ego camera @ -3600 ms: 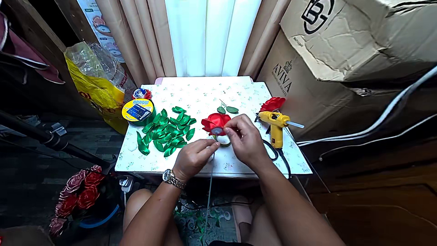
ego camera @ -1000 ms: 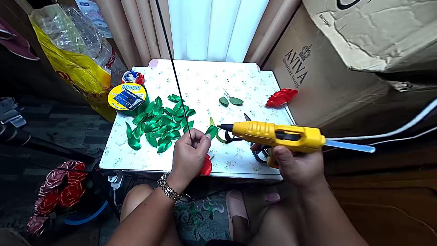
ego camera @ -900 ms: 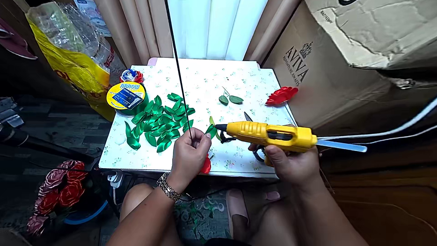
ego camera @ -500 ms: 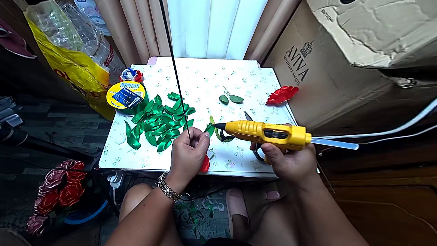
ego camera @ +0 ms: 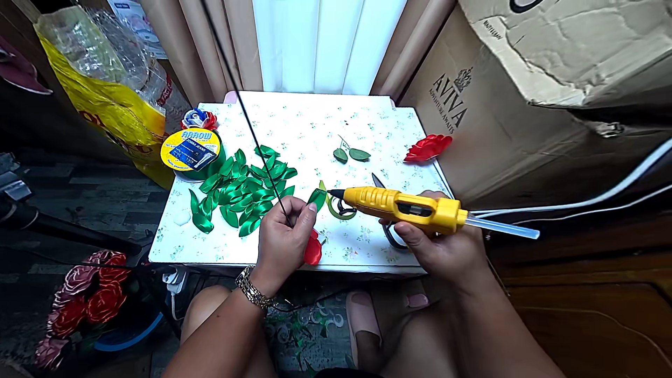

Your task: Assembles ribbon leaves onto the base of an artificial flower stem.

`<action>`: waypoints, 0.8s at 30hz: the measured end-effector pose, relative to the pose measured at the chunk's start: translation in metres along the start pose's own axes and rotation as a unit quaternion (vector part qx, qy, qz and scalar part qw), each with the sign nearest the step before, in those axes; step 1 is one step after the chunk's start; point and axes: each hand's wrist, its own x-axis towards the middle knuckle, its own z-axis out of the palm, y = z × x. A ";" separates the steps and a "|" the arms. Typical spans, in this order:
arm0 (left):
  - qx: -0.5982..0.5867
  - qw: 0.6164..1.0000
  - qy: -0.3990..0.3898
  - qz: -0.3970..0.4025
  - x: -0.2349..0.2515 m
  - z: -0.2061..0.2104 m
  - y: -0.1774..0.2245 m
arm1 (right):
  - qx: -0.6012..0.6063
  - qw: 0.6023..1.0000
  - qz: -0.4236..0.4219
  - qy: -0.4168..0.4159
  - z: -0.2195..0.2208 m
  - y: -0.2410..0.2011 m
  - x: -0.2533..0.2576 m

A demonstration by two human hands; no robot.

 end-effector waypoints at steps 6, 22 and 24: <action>-0.029 0.999 -0.012 -0.013 0.001 -0.002 -0.001 | -0.055 0.984 0.145 0.091 -0.012 0.031 0.011; -0.110 0.987 -0.027 -0.117 0.006 -0.002 0.001 | -0.226 0.954 0.197 -0.025 -0.027 -0.009 0.013; -0.113 0.985 -0.047 -0.125 0.005 0.003 0.001 | -0.137 0.989 -0.062 0.006 0.000 -0.012 0.008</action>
